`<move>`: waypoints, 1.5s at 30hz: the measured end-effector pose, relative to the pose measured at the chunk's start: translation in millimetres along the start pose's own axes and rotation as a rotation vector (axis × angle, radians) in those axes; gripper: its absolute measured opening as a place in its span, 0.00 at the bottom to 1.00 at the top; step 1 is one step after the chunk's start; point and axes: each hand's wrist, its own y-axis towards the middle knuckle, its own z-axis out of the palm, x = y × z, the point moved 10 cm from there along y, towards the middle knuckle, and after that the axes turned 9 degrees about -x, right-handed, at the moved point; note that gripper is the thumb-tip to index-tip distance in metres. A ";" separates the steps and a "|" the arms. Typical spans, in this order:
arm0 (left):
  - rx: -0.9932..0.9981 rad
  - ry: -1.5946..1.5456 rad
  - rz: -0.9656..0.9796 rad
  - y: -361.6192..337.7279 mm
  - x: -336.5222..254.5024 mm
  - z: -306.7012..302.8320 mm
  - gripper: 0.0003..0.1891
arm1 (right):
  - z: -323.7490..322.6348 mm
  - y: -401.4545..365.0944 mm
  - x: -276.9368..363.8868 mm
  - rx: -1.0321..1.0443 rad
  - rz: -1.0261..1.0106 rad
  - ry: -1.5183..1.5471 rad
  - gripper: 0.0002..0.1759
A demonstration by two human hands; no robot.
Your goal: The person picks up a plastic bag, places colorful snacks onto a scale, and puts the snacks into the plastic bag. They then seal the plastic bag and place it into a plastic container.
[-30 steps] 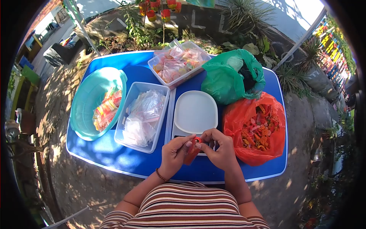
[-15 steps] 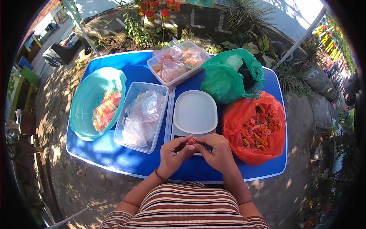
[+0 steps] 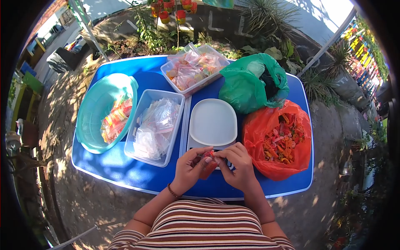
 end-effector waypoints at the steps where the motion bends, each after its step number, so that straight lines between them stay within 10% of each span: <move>1: -0.008 -0.007 0.011 -0.1 -0.5 -0.5 0.16 | 0.6 0.2 1.4 0.020 -0.005 0.005 0.09; 15: -0.123 0.055 -0.010 2.7 0.8 -12.0 0.13 | 8.4 -11.3 27.0 -0.035 -0.240 0.003 0.11; 45: 0.037 0.172 0.045 -1.4 -11.2 4.3 0.14 | 6.0 -9.2 -22.3 0.061 0.192 0.069 0.08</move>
